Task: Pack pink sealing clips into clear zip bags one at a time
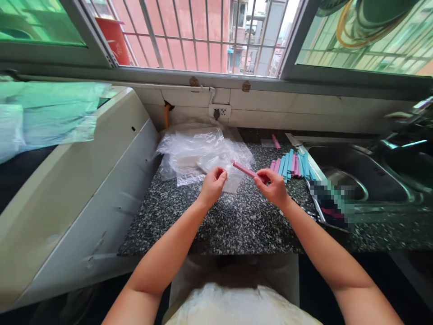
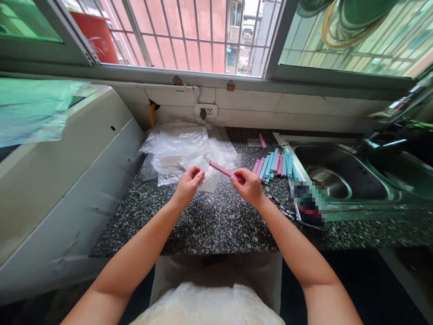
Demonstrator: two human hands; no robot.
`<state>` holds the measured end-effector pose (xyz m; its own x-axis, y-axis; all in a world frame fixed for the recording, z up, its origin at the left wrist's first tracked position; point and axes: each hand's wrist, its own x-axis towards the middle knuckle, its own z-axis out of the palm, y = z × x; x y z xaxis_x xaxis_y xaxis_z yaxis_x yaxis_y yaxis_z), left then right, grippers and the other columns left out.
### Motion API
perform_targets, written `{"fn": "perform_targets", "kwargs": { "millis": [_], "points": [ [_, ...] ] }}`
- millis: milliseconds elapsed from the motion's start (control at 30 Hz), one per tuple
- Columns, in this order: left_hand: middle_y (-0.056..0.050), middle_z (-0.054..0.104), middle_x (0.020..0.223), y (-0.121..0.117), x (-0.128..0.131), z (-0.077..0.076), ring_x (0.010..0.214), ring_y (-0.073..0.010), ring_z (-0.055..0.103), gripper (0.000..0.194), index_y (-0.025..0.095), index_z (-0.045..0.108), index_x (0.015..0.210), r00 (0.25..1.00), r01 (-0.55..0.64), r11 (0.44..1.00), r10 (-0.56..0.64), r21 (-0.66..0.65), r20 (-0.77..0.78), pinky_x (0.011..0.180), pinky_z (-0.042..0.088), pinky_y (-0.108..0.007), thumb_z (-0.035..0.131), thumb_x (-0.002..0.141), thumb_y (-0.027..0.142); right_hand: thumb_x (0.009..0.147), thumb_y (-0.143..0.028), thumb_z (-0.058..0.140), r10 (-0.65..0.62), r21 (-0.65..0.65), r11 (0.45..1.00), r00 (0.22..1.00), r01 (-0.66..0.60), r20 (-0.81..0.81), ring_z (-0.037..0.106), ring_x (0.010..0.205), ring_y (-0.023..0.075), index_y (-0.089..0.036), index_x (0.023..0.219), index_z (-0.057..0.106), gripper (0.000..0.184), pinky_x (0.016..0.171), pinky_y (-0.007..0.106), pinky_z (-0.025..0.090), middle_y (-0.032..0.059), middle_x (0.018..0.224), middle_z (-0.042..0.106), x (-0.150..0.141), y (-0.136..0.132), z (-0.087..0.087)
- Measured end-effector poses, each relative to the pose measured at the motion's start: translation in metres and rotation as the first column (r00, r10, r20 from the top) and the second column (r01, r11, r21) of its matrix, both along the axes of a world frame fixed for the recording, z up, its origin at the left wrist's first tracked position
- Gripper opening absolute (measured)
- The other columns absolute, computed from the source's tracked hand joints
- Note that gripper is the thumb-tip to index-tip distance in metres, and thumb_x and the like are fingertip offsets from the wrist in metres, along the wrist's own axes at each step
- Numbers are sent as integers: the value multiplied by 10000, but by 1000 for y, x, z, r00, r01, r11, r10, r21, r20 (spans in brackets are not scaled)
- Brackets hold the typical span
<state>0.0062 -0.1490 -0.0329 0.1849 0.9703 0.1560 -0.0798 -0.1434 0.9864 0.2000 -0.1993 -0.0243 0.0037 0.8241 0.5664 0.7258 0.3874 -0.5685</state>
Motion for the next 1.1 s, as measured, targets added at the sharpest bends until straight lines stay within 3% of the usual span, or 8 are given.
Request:
{"fn": "perform_targets", "kwargs": {
  "millis": [233,433,567,867,1100],
  "points": [
    [38,530,533,-2,4,5,446,-75,414,81,169,481,664,995,82,984,-71,-160,72,479,324,-204,497,742,161,810,-319,524,107,40,993,994,-107,2,506,512,101,-189,782,558,138,503,222,436,-6,625,569,-8,-6,-16],
    [16,612,566,-5,3,9,485,-92,542,31,168,496,707,982,167,965,-143,-204,127,508,412,-210,520,723,177,817,-318,519,85,23,996,996,-86,10,515,518,107,-190,793,562,137,507,227,439,2,637,582,-7,-6,-21],
    [-23,662,639,-6,2,10,506,-101,581,110,153,528,747,971,211,951,-177,-226,160,509,429,-218,581,695,235,824,-317,512,72,20,997,997,-73,34,519,522,111,-194,806,570,137,510,230,437,7,646,586,-5,-6,-24],
    [-8,651,606,-7,1,9,502,-105,580,129,145,572,725,986,145,976,-129,-165,103,536,447,-234,598,653,249,836,-311,496,25,-5,1000,988,-24,153,516,509,110,-199,839,603,155,528,232,426,16,675,628,-6,-8,-27],
    [-18,654,620,-5,-1,10,494,-104,576,149,136,595,733,992,113,981,-105,-156,64,531,441,-235,623,652,257,830,-274,506,50,-19,999,990,-48,132,505,486,99,-194,850,606,130,502,225,422,18,703,647,-7,-7,-31]
  ]
}}
